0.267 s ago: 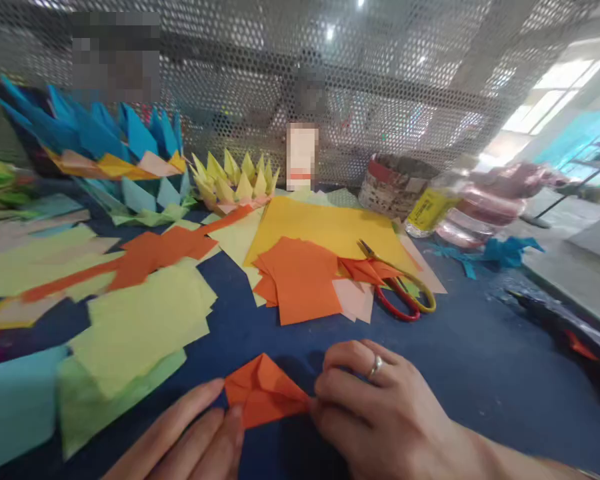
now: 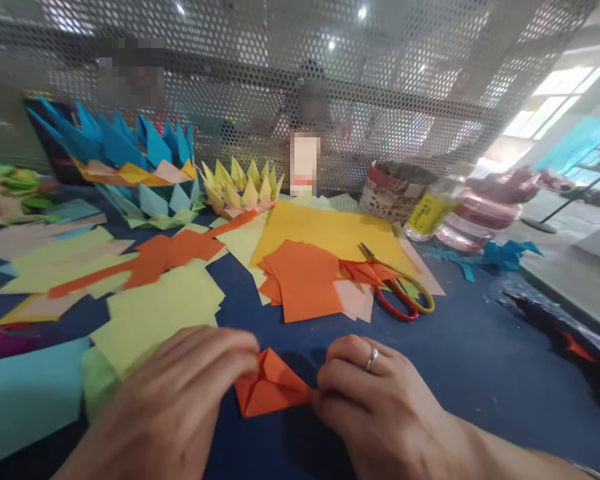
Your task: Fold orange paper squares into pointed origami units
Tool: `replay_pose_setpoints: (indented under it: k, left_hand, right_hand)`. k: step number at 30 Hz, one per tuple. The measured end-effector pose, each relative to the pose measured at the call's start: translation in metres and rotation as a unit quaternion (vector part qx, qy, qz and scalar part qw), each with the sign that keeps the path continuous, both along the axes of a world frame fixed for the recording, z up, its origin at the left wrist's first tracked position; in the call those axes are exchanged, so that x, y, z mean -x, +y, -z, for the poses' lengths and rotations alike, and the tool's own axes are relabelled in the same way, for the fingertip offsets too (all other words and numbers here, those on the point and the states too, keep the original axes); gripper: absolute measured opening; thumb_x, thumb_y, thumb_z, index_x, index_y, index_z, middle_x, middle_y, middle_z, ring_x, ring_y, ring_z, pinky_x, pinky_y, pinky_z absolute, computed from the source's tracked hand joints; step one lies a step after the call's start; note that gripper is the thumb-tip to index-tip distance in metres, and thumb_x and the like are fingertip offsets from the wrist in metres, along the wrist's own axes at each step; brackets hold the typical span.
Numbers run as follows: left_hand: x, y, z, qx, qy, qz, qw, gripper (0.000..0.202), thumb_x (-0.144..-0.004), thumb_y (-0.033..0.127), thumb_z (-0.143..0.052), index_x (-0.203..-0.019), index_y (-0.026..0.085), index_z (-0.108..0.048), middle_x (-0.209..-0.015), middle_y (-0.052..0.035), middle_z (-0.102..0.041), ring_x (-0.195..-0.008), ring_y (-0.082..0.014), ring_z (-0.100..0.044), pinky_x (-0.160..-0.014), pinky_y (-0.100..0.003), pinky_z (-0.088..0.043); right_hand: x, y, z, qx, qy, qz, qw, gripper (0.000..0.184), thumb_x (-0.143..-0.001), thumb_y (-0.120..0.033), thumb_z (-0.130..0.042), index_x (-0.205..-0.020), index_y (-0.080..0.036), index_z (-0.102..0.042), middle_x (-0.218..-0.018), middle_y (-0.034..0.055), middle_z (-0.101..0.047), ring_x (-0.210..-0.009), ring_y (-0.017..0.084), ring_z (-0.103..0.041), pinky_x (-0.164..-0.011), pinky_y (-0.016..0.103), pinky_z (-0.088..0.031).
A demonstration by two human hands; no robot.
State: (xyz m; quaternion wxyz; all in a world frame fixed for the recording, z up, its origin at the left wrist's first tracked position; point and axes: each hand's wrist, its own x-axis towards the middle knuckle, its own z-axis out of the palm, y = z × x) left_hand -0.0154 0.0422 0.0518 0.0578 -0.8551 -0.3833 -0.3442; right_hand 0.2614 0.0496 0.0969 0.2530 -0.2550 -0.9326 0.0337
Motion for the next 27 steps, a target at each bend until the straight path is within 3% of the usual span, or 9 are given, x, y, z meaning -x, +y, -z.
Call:
replay_pose_setpoints:
  k: [3, 6, 10, 14, 18, 21, 24, 27]
  left_hand:
    - [0.001, 0.017, -0.015, 0.067, -0.009, 0.032, 0.997, 0.036, -0.103, 0.012, -0.042, -0.13, 0.028, -0.06, -0.132, 0.0015, -0.071, -0.123, -0.0083, -0.07, -0.104, -0.01, -0.053]
    - [0.0, 0.026, -0.02, 0.112, -0.012, 0.064, 0.992, 0.042, -0.104, 0.011, -0.039, -0.136, 0.03, -0.057, -0.133, 0.0028, -0.072, -0.124, -0.0082, -0.072, -0.103, -0.01, -0.054]
    - [-0.004, 0.028, -0.029, 0.141, -0.02, 0.12, 0.982, 0.046, -0.103, 0.007, -0.037, -0.132, 0.034, -0.06, -0.126, 0.005, -0.075, -0.118, -0.0062, -0.075, -0.096, -0.007, -0.055]
    - [-0.008, 0.026, -0.038, 0.174, -0.026, 0.176, 0.969, 0.052, -0.096, 0.001, -0.038, -0.126, 0.034, -0.065, -0.126, 0.0054, -0.073, -0.115, -0.0028, -0.074, -0.101, -0.005, -0.05]
    - [-0.01, 0.023, -0.036, 0.211, -0.04, 0.224, 0.951, 0.038, -0.1, 0.002, -0.047, -0.117, 0.03, -0.067, -0.115, 0.0039, -0.074, -0.104, -0.0035, -0.074, -0.095, -0.005, -0.052]
    - [-0.01, 0.019, -0.032, 0.144, -0.015, 0.228, 0.963, 0.033, -0.101, 0.002, -0.048, -0.113, 0.026, -0.068, -0.111, 0.0006, -0.074, -0.102, -0.0077, -0.072, -0.093, -0.011, -0.056]
    - [-0.004, 0.012, -0.025, -0.004, 0.037, 0.166, 0.985, 0.033, -0.102, 0.005, -0.046, -0.121, 0.021, -0.068, -0.117, -0.0031, -0.075, -0.111, -0.0139, -0.069, -0.109, -0.021, -0.053]
    - [0.003, 0.005, -0.016, -0.124, 0.122, 0.1, 0.98, 0.037, -0.104, 0.008, -0.044, -0.132, 0.013, -0.067, -0.131, -0.0073, -0.074, -0.126, -0.0212, -0.066, -0.124, -0.032, -0.043]
  right_hand:
    - [0.0, 0.001, -0.001, -0.005, 0.004, -0.008, 1.0, 0.033, -0.092, 0.001, -0.045, -0.078, -0.015, -0.07, -0.08, 0.005, -0.069, -0.079, 0.019, -0.058, -0.066, 0.032, -0.052]
    - [0.001, 0.003, -0.001, -0.017, 0.006, -0.007, 1.0, 0.033, -0.088, 0.003, -0.045, -0.078, -0.014, -0.072, -0.08, 0.0053, -0.069, -0.079, 0.02, -0.057, -0.065, 0.032, -0.052]
    - [0.001, 0.005, 0.0, -0.035, 0.011, -0.012, 0.999, 0.033, -0.086, 0.005, -0.046, -0.078, -0.014, -0.072, -0.081, 0.0054, -0.069, -0.078, 0.02, -0.057, -0.066, 0.032, -0.053]
    - [-0.001, 0.005, 0.002, -0.041, 0.003, -0.016, 0.999, 0.033, -0.088, 0.004, -0.047, -0.078, -0.014, -0.072, -0.083, 0.0054, -0.07, -0.08, 0.02, -0.058, -0.068, 0.032, -0.054]
    - [-0.002, 0.005, 0.004, -0.05, -0.001, -0.012, 0.999, 0.033, -0.09, 0.003, -0.047, -0.079, -0.015, -0.072, -0.084, 0.0055, -0.07, -0.08, 0.021, -0.058, -0.067, 0.033, -0.054]
    - [0.001, 0.004, 0.0, -0.051, 0.004, 0.004, 0.999, 0.033, -0.092, 0.002, -0.046, -0.084, -0.015, -0.073, -0.088, 0.0063, -0.072, -0.08, 0.021, -0.059, -0.068, 0.034, -0.054]
    - [0.005, 0.001, -0.008, -0.048, 0.031, 0.024, 0.998, 0.028, -0.102, -0.006, -0.049, -0.108, -0.013, -0.075, -0.101, 0.0084, -0.075, -0.087, 0.022, -0.063, -0.078, 0.036, -0.057]
    - [0.008, -0.004, -0.013, -0.036, 0.049, 0.025, 0.998, 0.022, -0.109, -0.025, -0.056, -0.119, -0.013, -0.071, -0.105, 0.0093, -0.076, -0.09, 0.023, -0.066, -0.083, 0.037, -0.057]
